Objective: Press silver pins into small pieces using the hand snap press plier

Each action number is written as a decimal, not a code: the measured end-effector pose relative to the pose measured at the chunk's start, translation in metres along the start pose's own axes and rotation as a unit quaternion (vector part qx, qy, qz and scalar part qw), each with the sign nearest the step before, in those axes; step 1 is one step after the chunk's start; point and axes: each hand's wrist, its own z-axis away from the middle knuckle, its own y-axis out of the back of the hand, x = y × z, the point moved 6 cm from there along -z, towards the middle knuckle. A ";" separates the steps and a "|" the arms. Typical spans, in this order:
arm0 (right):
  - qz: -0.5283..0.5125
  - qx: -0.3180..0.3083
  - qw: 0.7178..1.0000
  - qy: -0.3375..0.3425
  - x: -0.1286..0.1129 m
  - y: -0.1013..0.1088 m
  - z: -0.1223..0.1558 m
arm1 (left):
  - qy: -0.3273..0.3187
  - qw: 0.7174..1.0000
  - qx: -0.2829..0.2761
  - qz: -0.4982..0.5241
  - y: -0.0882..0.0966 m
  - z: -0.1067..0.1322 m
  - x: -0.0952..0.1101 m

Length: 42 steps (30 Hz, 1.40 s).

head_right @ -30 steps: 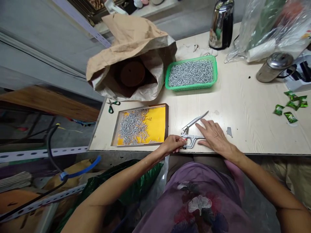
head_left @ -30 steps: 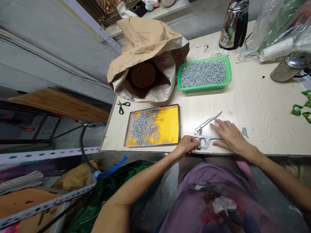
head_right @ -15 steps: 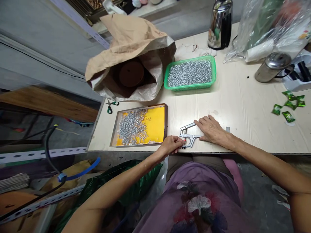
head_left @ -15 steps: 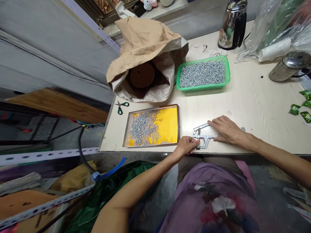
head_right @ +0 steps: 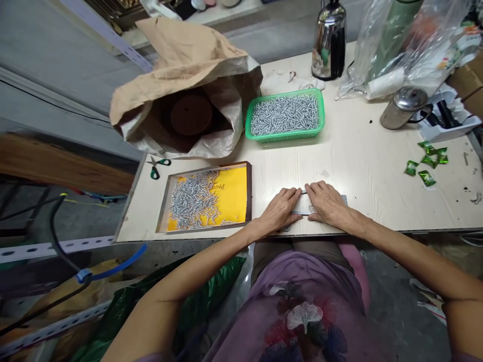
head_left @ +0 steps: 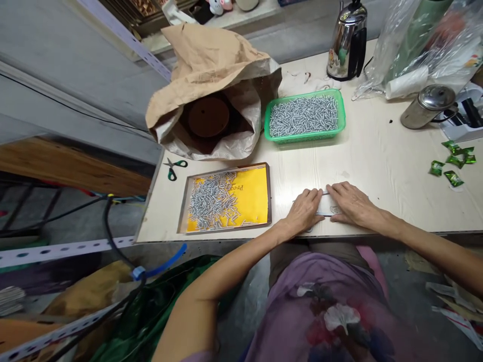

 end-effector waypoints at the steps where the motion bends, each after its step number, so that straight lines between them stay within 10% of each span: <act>1: 0.011 -0.007 1.000 -0.003 0.000 0.000 0.001 | -0.002 1.000 -0.011 -0.005 0.002 -0.002 0.001; 12: -0.015 0.024 1.000 0.002 -0.019 -0.007 0.016 | -0.009 0.998 -0.063 -0.017 -0.005 0.000 0.014; 21: -0.061 0.004 0.998 0.018 0.011 0.012 0.007 | -0.019 0.992 0.127 -0.016 -0.031 0.034 0.028; 31: 0.021 0.027 0.999 -0.001 0.015 0.020 -0.046 | -0.072 0.987 0.122 0.077 -0.054 0.048 0.061; 42: 0.044 -0.110 0.953 0.279 -0.107 0.003 -0.054 | -0.052 0.991 0.065 0.106 -0.068 0.044 0.058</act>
